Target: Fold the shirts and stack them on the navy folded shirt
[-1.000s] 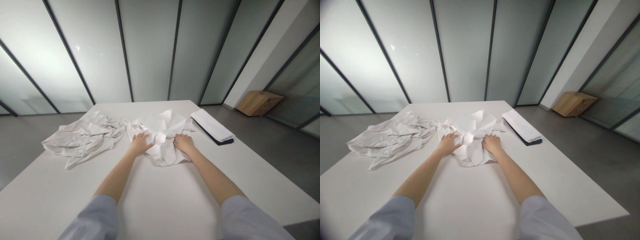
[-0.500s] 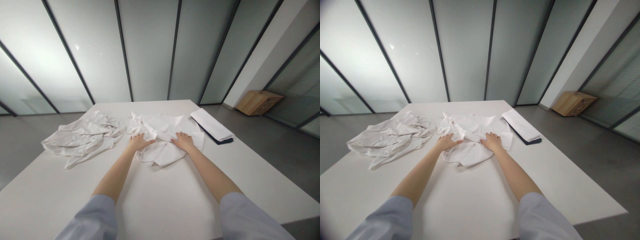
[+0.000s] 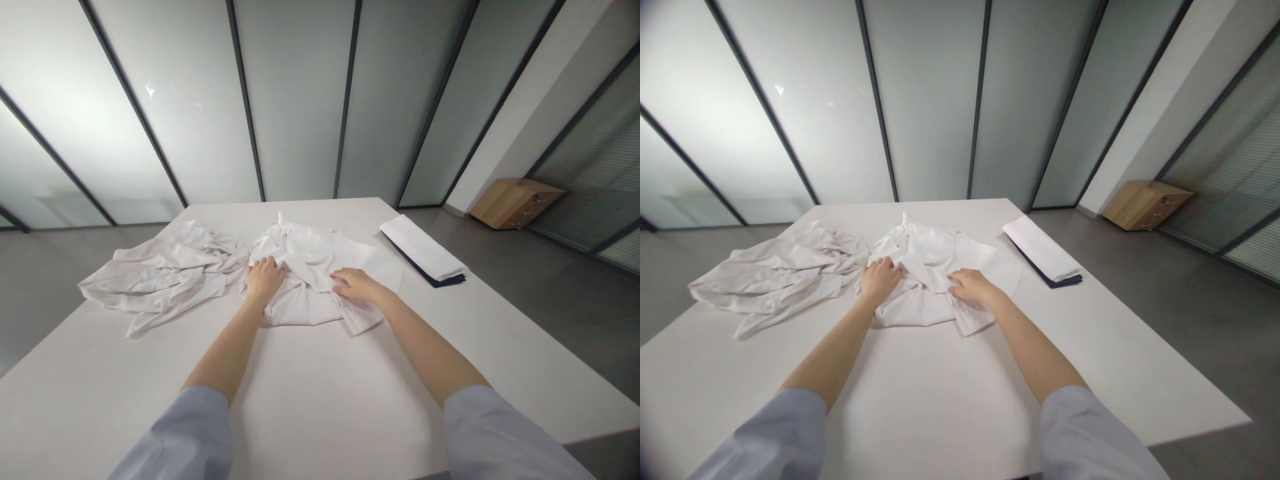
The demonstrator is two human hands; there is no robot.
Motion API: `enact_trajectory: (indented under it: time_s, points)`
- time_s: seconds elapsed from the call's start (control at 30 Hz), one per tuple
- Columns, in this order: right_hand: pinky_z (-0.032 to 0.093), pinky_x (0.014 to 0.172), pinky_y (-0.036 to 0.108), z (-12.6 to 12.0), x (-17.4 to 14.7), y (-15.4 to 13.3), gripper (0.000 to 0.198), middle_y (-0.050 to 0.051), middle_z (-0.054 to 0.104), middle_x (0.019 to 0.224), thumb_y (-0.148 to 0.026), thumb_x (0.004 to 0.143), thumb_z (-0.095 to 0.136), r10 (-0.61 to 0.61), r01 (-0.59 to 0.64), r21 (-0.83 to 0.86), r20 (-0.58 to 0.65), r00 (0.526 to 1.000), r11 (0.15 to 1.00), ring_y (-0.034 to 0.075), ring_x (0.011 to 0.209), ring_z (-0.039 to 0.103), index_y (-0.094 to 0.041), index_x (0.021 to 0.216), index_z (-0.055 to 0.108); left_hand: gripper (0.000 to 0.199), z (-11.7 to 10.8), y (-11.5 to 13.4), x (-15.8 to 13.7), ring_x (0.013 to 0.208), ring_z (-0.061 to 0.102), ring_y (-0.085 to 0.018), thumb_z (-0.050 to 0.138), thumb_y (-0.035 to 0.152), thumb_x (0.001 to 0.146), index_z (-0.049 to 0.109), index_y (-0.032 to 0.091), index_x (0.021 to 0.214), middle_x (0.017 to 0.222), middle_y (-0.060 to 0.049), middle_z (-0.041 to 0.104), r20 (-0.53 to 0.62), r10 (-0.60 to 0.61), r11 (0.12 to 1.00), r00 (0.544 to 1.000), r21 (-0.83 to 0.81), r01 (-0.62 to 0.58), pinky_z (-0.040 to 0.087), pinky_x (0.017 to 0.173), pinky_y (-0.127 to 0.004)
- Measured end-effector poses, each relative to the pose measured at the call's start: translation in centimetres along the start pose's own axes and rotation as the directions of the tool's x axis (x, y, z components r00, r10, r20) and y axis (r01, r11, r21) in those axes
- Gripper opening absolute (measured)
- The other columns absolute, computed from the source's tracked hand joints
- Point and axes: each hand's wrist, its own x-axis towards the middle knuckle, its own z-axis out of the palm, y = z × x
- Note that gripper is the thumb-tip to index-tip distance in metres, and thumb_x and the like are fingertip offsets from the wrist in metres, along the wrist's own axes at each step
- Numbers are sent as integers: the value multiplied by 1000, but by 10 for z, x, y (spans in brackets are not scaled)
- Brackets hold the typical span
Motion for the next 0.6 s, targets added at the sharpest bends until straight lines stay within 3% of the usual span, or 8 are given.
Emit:
enact_trajectory:
  time_s: [0.1,0.17,0.27,0.37,0.47,0.6]
  points:
    - [21,114,41,20,4,3,60,9,31,154,-50,91,43,75,-74,-75,14,997,994,25,142,25,-22,145,40,47,3,5,-1,112,55,-33,48,53,83,58,17,112,117,-17,61,148,46,999,988,-8,-45,35,97,-46]
    - [17,115,46,27,8,2,63,9,23,157,-53,93,37,165,-164,-100,4,986,981,26,145,18,-22,148,34,60,7,6,-2,120,50,-35,48,63,80,56,18,118,126,-19,57,190,57,998,980,-25,-53,30,102,-48]
    - [18,113,50,30,14,1,64,10,22,158,-57,94,31,291,-293,-122,-37,956,948,28,144,19,-22,148,33,73,8,7,-3,131,39,-37,54,69,74,50,19,127,138,-20,48,152,63,998,986,-35,-59,26,105,-50]
    - [20,110,56,30,19,1,66,13,25,156,-59,95,23,424,-435,-128,-102,900,892,32,142,22,-21,147,35,54,2,12,-3,123,48,-33,52,57,81,55,19,120,127,-17,57,86,92,995,992,-51,-88,34,100,-45]
    - [21,107,60,30,19,0,66,16,27,155,-56,95,19,505,-522,-125,-144,851,844,36,141,24,-16,145,37,41,-7,22,-5,100,62,-30,46,55,85,65,20,97,100,-13,69,240,147,988,960,-78,-132,43,87,-39]
    - [31,103,54,20,10,1,60,16,39,148,-55,95,27,405,-421,-140,-128,905,896,35,134,36,-18,135,51,54,-4,30,-5,102,62,-32,48,67,79,67,19,94,105,-16,69,298,198,979,934,-99,-176,43,88,-40]
